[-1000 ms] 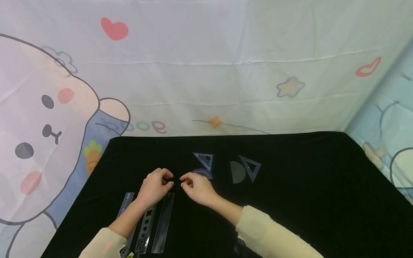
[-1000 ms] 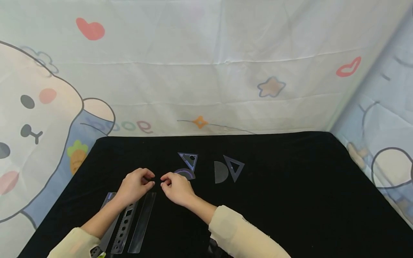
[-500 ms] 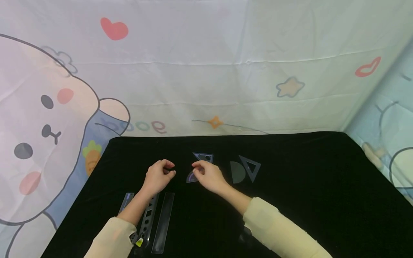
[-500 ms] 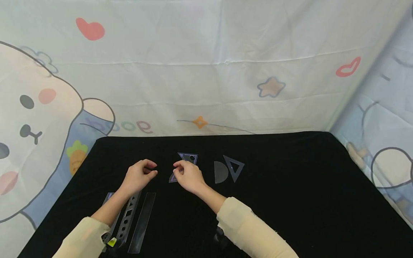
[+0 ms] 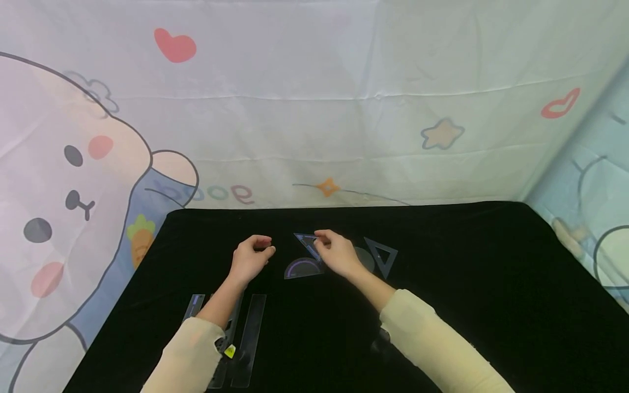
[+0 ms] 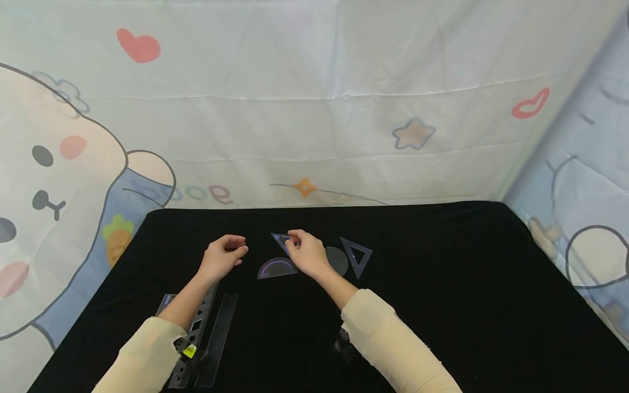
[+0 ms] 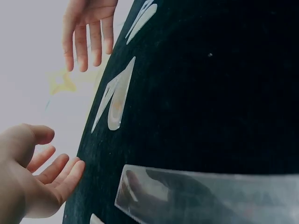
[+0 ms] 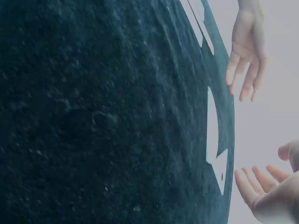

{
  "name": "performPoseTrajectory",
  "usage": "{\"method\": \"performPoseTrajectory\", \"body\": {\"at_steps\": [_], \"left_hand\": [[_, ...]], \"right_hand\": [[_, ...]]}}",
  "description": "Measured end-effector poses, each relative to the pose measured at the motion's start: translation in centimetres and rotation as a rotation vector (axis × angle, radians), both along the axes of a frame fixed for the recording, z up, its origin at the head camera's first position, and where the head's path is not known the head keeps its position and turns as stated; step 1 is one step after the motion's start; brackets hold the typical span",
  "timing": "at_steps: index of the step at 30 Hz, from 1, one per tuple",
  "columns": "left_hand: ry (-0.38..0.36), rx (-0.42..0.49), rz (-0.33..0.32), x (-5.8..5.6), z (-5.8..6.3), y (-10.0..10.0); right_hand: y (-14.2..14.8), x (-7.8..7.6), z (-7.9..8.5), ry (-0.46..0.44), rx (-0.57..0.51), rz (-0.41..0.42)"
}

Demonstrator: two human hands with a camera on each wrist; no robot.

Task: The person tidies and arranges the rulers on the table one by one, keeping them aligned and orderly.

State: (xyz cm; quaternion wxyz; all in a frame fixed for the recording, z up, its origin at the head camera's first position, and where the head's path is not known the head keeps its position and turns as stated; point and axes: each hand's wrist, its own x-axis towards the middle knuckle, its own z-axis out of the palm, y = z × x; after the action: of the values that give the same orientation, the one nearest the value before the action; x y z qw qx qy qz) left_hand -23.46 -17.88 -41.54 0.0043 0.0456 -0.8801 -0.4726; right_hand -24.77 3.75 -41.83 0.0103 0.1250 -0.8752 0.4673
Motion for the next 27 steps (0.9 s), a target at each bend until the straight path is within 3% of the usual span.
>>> {"method": "performPoseTrajectory", "body": {"at_steps": [5,16,27], "left_hand": [[-0.063,0.14,0.04,-0.6,-0.1,0.6],[-0.198,0.42,0.112,-2.2,-0.5,2.2],[-0.264,0.566,0.177,-3.6,-0.8,4.0]], "right_hand": [[0.6,-0.9,-0.1,-0.049,-0.019,-0.046],[1.2,-2.1,-0.8,-0.332,-0.25,-0.076],[1.4,-2.8,-1.5,-0.452,-0.433,-0.095]]}}
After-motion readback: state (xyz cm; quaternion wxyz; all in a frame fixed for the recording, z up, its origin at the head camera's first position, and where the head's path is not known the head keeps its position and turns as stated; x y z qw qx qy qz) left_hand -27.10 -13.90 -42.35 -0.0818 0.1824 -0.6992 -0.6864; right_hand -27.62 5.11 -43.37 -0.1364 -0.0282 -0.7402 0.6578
